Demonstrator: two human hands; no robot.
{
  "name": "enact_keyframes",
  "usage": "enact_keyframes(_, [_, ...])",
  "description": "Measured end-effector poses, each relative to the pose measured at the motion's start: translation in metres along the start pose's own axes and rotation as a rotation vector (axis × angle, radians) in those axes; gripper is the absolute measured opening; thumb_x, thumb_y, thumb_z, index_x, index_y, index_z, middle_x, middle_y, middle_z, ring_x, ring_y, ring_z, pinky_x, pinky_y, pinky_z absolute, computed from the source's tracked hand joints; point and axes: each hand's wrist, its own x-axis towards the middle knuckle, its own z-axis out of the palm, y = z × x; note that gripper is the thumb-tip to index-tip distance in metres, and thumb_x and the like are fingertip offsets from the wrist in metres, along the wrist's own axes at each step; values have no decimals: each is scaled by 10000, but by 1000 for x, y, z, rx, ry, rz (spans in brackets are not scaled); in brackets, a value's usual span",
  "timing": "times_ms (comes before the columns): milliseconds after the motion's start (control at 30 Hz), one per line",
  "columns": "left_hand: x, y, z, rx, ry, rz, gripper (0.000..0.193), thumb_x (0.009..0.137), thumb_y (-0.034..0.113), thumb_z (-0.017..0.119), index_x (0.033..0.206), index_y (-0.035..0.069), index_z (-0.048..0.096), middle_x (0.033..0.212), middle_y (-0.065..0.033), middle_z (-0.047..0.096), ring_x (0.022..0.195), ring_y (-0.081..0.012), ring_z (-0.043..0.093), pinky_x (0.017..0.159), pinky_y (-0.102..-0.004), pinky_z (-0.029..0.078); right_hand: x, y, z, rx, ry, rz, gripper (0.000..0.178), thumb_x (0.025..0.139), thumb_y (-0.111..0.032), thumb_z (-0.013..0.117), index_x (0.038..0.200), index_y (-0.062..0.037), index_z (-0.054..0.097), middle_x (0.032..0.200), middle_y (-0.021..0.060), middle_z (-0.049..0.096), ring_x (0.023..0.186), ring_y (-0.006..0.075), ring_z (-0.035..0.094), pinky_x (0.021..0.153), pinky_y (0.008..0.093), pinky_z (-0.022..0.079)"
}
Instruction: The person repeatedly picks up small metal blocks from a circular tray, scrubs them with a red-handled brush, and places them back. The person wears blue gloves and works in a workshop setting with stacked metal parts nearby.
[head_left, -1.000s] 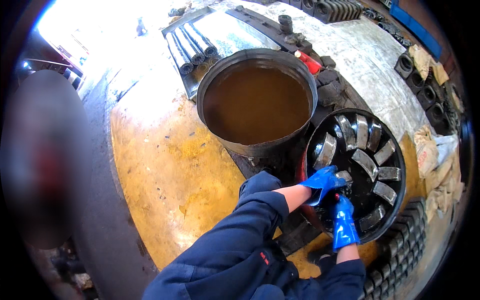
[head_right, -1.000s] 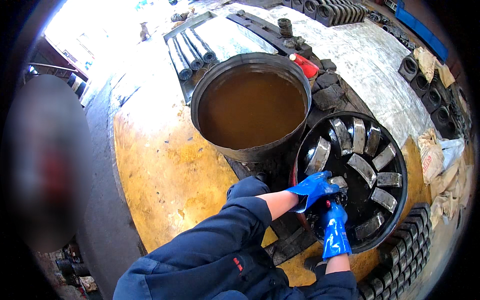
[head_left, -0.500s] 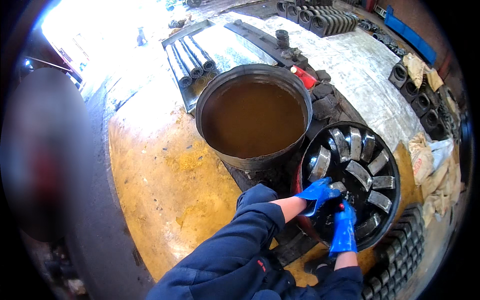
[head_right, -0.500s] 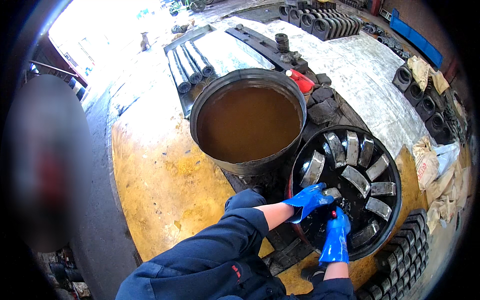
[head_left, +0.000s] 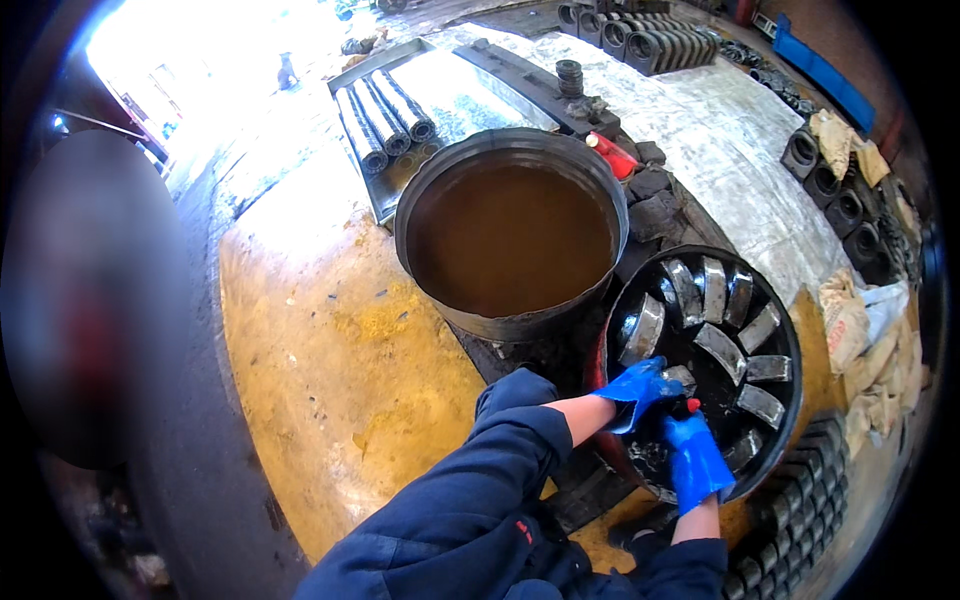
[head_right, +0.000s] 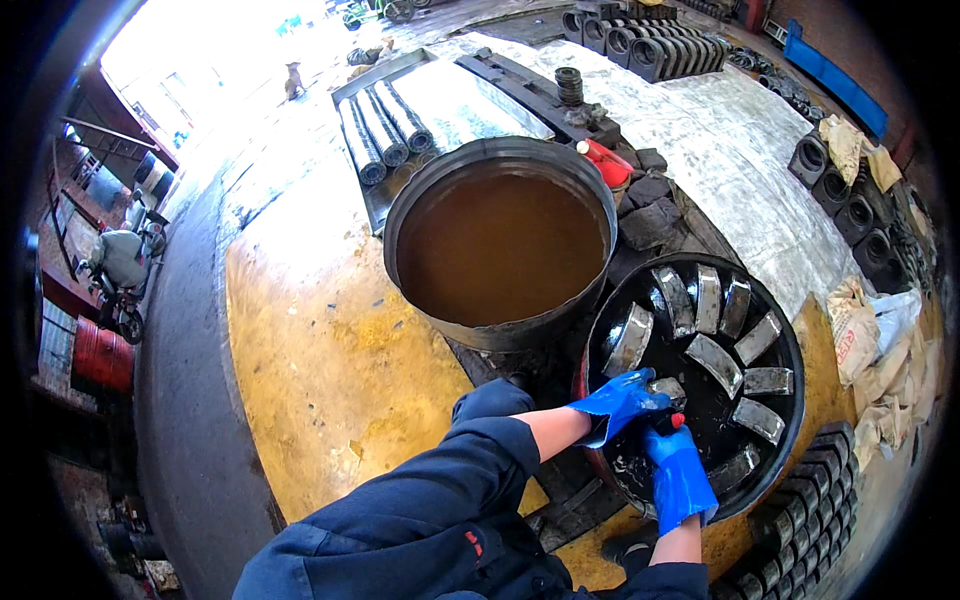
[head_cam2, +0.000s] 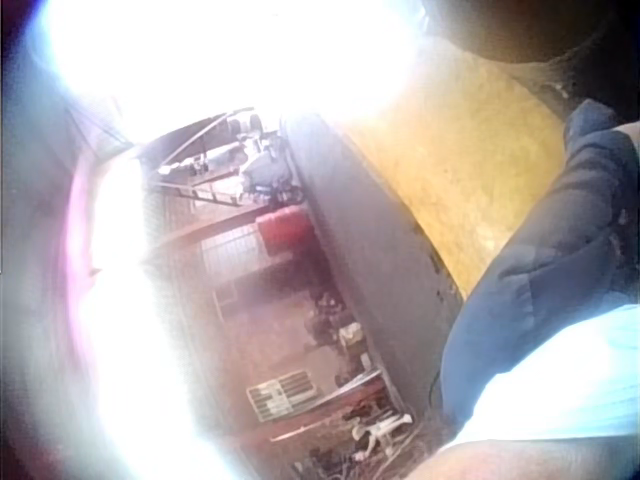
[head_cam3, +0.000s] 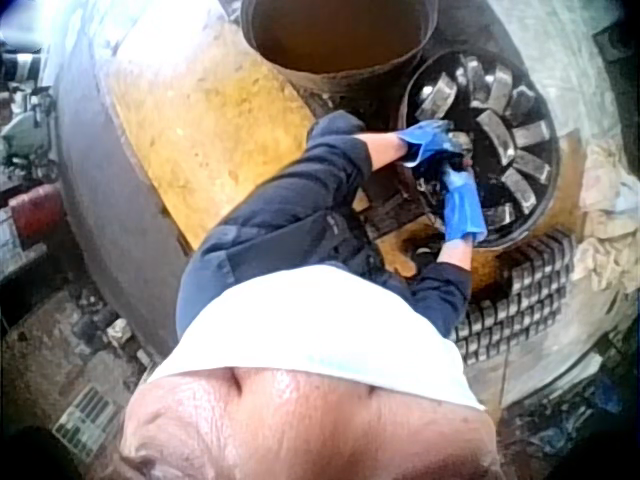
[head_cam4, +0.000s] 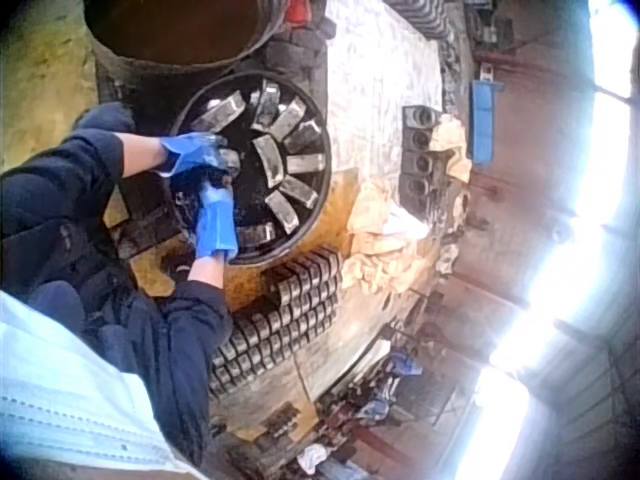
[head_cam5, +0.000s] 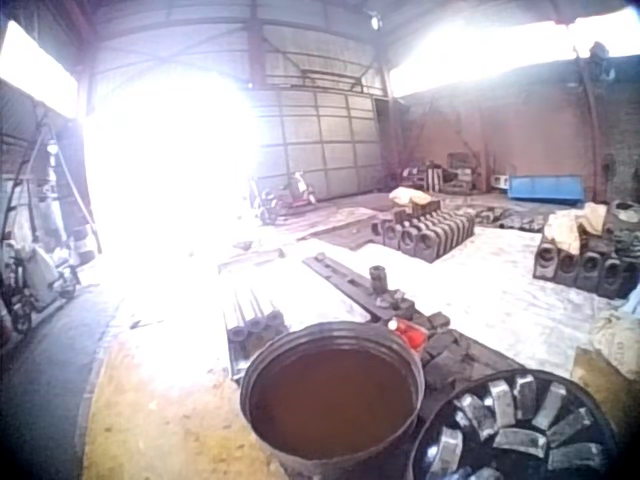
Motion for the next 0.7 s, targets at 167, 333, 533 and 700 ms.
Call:
enact_keyframes(167, [15,17,-23,-138,-48,-186,1023,921,531,754,1617,-85,325,1695,-267,330,1582,-367,321,1303,-409,254,25,39,38,28,43,228,344,955,-319,708,1233,-125,766,1259,170,756,1168,376,717,968,467,569])
enact_keyframes(333, [-10,45,-34,-212,93,-382,729,984,461,697,1530,11,523,1573,-313,477,1456,-416,491,1232,-433,377,11,-2,39,-480,-103,241,304,1019,-312,609,1263,-201,752,1326,153,726,1201,417,696,976,509,567])
enact_keyframes(533, [2,85,-61,-145,-65,-360,980,911,585,730,1546,-100,431,1525,-305,543,1433,-381,532,1191,-422,415,18,25,29,-371,56,175,407,978,-271,668,1373,-168,664,1248,175,748,1136,402,727,933,532,581])
enact_keyframes(700, [-9,119,-83,-381,-61,-408,932,923,542,745,1528,-103,451,1477,-303,587,1390,-388,573,1159,-421,448,-12,11,14,-605,220,26,534,909,-213,727,1422,-140,600,1163,213,745,1073,414,734,913,535,580])
